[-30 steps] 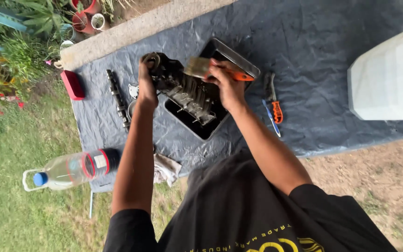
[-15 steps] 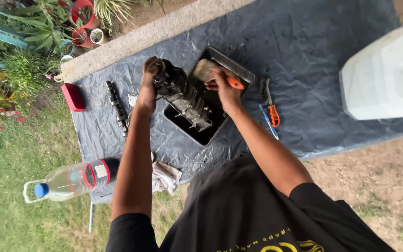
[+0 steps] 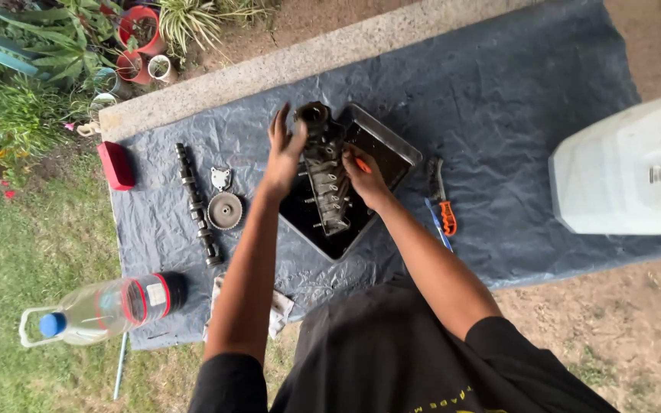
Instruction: The person scrubs a metal engine cylinder head with a brush and liquid from a tray, rotating the part to clean various surfaces. Nearby, a camshaft and other engine components rest on a tarp.
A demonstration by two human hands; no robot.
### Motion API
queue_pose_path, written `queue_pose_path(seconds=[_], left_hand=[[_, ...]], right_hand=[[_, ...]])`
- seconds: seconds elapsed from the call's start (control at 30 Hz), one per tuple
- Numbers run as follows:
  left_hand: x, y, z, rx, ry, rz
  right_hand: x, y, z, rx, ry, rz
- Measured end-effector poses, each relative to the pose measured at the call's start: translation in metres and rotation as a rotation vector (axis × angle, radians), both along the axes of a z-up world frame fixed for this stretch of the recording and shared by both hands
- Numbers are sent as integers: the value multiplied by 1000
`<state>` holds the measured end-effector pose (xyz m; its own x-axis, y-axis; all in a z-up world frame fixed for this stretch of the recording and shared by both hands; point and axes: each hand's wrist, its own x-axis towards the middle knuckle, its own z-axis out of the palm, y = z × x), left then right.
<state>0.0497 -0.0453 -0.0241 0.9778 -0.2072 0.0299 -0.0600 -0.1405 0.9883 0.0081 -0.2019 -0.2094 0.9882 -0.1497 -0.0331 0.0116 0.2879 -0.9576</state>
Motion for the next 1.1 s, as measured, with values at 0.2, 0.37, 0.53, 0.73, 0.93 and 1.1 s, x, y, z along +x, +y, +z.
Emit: queue_pose_path(seconds=[0.2, 0.37, 0.53, 0.73, 0.93, 1.1], left_hand=[[-91, 8, -99, 151, -283, 204], [-71, 4, -158, 137, -128, 210], [-31, 0, -129, 151, -5, 200], [10, 5, -101, 363, 126, 3], [18, 17, -110, 425, 242, -59], [7, 19, -108, 785, 408, -101]], right_hand=[[-1, 0, 35, -20, 58, -124], [1, 8, 47, -15, 68, -200], [23, -19, -30, 66, 97, -299], [0, -35, 63, 280, 332, -218], [-38, -49, 64, -544, 243, -131], [-41, -52, 0, -258, 600, -193]])
